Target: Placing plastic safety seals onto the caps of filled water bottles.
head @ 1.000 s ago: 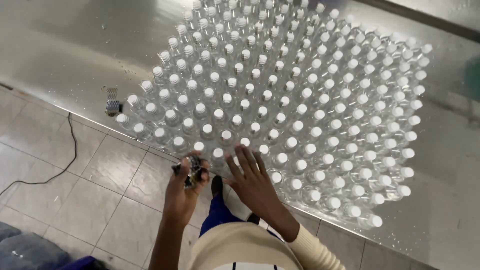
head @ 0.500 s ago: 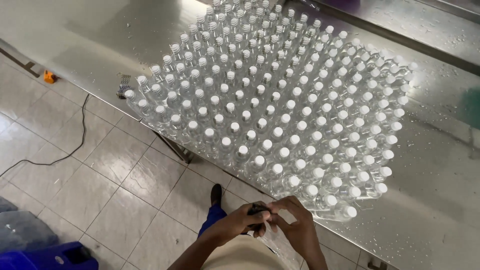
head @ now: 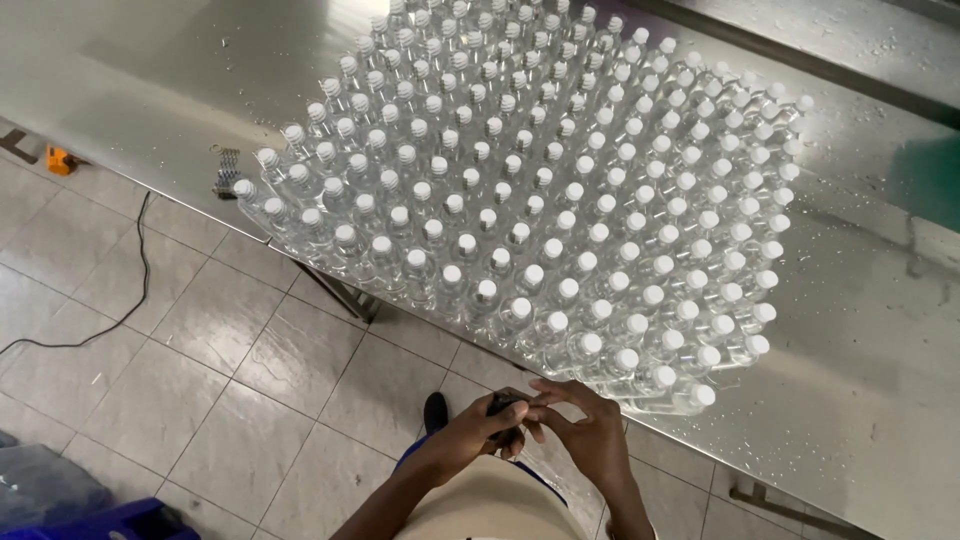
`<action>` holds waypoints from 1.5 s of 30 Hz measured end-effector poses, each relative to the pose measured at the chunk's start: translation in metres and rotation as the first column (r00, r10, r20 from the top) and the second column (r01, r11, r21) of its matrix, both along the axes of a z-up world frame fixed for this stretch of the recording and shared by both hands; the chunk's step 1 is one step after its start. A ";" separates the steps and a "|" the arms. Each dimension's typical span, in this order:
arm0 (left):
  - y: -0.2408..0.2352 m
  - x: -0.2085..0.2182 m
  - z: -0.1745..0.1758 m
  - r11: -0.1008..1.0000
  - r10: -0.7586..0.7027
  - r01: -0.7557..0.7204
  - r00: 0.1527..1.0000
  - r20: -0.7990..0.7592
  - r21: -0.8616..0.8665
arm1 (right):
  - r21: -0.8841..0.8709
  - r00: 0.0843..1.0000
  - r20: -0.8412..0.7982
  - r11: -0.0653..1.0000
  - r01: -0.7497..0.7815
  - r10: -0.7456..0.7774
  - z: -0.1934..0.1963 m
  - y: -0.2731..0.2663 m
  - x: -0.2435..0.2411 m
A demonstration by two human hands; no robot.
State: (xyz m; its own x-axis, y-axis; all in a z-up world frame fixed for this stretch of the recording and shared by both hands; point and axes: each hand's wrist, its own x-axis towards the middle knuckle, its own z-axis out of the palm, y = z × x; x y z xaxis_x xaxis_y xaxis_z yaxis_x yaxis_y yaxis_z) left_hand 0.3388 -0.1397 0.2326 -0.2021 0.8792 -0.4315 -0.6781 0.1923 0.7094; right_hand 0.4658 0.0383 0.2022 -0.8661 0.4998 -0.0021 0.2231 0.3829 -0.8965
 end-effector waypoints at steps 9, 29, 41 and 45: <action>-0.013 -0.047 -0.050 0.982 0.175 -0.176 0.984 0.027 0.065 | 0.047 0.997 -0.053 0.998 -0.051 0.054 -0.015 -0.007 -0.068; -0.030 -0.120 -0.140 0.895 0.326 -0.392 0.900 0.288 0.213 | 0.097 0.984 0.152 0.992 0.081 -0.095 -0.097 0.056 -0.163; -0.037 -0.113 -0.064 0.941 0.330 -0.333 0.942 0.061 0.051 | 0.133 0.985 0.063 0.980 0.151 -0.160 -0.023 0.030 -0.145; -0.035 -0.111 -0.054 0.918 0.392 -0.397 0.913 0.114 0.020 | 0.071 0.994 0.090 0.996 0.061 -0.067 -0.009 0.032 -0.143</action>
State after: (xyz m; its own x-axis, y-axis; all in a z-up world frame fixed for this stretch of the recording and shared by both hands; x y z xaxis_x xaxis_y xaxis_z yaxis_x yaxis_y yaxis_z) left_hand 0.2283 -0.1743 0.1786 -0.4914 0.7549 -0.4343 -0.7639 -0.1342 0.6312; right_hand 0.3228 0.0700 0.1927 -0.8301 0.5559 -0.0448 0.3295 0.4242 -0.8435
